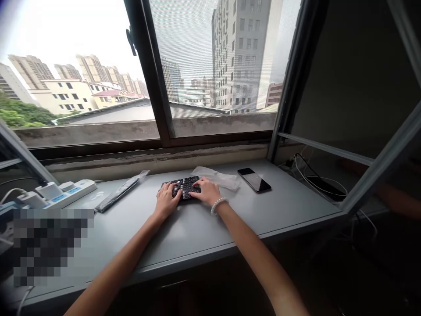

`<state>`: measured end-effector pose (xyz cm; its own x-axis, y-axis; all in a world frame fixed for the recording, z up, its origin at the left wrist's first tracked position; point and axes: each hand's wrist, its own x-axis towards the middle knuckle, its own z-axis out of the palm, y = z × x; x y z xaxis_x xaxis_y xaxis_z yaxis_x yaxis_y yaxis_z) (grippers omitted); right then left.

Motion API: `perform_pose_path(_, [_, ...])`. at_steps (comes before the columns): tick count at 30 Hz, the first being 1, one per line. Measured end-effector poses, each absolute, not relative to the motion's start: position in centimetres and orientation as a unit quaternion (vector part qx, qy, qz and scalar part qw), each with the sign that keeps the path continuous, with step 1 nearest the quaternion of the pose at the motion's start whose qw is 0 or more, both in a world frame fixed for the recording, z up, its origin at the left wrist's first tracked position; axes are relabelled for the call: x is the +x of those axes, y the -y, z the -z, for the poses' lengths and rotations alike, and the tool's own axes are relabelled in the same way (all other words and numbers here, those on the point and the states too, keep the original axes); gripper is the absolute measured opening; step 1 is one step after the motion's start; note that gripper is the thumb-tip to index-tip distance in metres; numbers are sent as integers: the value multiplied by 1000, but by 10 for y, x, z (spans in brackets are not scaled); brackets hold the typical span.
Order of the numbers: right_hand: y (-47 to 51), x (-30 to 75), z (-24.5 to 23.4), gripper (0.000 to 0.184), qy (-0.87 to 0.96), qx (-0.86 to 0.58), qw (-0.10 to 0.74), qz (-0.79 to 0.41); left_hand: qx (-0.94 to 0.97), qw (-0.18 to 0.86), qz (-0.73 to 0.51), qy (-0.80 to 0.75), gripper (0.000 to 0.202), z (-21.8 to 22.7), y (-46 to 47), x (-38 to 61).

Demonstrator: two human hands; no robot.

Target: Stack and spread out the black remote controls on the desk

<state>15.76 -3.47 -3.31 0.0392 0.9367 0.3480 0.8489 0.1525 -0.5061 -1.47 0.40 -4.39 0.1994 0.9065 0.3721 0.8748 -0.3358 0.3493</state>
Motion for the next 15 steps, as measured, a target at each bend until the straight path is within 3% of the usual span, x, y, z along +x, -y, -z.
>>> perform_pose_path(15, [33, 158, 40, 37, 719, -617, 311, -74, 713, 62, -331, -615, 31, 41, -18, -37])
